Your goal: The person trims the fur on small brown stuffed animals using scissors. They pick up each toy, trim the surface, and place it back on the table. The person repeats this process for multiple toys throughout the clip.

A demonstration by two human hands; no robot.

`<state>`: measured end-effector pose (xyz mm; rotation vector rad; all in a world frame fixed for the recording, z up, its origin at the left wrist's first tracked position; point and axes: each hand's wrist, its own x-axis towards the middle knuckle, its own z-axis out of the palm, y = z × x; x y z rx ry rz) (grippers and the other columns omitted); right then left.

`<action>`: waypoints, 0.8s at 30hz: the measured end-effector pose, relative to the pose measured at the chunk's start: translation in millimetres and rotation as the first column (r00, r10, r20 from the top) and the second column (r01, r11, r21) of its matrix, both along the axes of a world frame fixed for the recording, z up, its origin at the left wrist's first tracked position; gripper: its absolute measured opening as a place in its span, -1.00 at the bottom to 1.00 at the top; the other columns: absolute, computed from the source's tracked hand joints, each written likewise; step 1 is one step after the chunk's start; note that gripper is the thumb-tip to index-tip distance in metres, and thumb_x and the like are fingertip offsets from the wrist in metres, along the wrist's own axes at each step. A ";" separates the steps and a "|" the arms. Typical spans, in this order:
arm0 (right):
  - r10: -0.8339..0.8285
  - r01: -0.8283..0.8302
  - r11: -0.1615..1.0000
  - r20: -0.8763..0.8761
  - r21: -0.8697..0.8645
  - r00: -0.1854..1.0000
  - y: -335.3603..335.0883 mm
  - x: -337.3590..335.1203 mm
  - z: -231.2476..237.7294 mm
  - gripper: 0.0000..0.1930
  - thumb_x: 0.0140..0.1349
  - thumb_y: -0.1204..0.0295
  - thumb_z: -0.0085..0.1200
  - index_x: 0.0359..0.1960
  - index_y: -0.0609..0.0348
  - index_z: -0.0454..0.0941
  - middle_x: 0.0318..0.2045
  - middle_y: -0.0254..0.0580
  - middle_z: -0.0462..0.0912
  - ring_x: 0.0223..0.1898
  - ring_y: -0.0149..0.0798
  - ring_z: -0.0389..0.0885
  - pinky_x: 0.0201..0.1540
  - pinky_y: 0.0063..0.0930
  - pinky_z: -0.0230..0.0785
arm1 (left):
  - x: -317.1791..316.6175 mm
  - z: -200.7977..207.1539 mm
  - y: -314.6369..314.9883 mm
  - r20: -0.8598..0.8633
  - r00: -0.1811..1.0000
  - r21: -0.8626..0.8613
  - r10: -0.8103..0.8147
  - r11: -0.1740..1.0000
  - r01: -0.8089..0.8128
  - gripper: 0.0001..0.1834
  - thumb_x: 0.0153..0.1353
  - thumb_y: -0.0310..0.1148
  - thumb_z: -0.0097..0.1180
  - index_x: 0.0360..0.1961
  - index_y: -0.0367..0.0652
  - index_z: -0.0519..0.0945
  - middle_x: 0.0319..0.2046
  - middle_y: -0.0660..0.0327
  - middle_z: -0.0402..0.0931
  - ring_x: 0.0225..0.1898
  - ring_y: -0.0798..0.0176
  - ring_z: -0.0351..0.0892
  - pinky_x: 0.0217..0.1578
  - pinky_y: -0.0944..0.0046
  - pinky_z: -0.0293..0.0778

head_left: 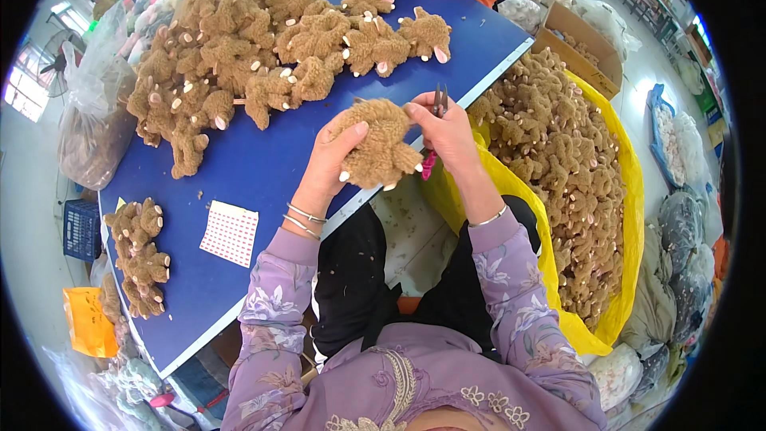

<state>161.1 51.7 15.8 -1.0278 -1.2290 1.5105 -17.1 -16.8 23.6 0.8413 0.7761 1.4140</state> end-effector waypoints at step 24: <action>0.167 -0.237 0.928 0.247 0.289 0.955 -20.6 -0.2 -0.1 -0.71 0.14 0.38 0.21 -0.19 0.30 0.50 -0.41 -0.40 0.52 -0.37 -0.58 0.40 -0.28 -0.64 0.31 | -3.6 -14.6 12.9 0.194 0.980 -0.046 0.040 0.998 -0.031 -0.48 0.39 -0.13 -0.13 0.20 -0.30 0.31 0.04 0.09 0.46 0.07 0.19 0.48 0.09 0.21 0.40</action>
